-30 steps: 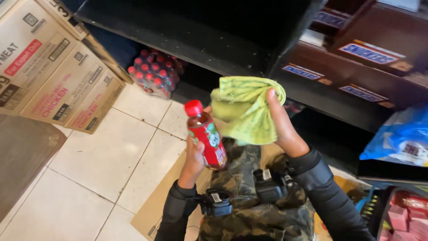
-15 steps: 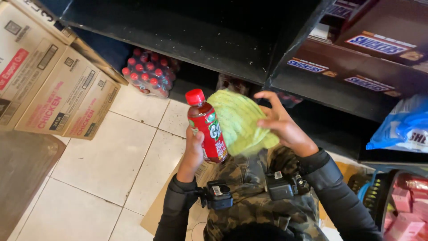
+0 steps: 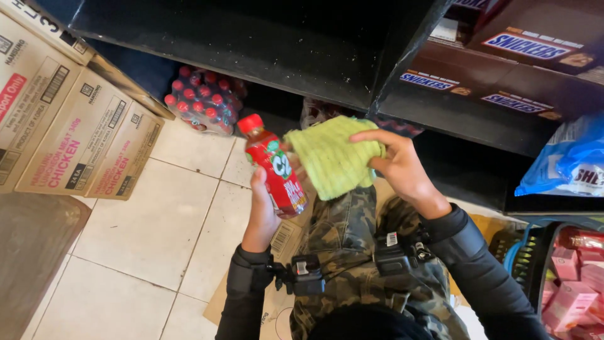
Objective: The person cleans and stocks various candy boxes, snack bags, and bottles by wiping each item with a cloth, then placing them onto a grocery store shelf.
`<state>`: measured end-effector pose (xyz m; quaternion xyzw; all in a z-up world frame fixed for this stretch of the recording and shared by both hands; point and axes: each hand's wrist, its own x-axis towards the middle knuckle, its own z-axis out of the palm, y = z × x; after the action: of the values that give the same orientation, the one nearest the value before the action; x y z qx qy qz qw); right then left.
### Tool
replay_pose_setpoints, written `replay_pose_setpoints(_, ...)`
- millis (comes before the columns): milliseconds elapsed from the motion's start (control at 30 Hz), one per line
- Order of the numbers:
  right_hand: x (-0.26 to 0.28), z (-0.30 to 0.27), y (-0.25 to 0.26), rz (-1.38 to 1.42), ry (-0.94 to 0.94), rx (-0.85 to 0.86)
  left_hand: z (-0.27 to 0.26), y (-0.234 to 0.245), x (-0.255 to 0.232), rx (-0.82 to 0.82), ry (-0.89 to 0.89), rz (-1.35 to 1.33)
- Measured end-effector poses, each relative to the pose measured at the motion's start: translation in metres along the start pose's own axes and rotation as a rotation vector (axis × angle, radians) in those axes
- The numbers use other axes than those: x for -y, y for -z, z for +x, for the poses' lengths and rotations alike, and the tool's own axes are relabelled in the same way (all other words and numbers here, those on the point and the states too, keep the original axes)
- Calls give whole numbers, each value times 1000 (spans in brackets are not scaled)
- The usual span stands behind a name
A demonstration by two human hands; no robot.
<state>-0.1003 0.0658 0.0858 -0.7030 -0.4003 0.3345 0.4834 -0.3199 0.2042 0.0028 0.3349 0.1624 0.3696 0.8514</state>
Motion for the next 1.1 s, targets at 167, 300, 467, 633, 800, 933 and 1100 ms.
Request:
replay_pose_setpoints(167,5,4,-8,319,73,31,-6,28,41,50,144,88)
replay_pose_setpoints(300,5,5,-8,239,157,-5,-8,13,41,54,129,171)
replay_pose_setpoints(467,13,0,-4,-415,346,56,-10,-3,19,96,80,303)
replay_pose_setpoints(633,2,0,-5,-525,91,134,-2,2,15,121,31,286)
replay_pose_setpoints(800,-13,4,-3,-88,120,177,-4,4,14,106,11,244)
replay_pose_setpoints(933,-15,2,-1,69,7,119,-10,-3,8,96,-7,314)
replay_pose_setpoints(1100,-22,-2,-4,111,23,78,-11,3,16,197,123,382)
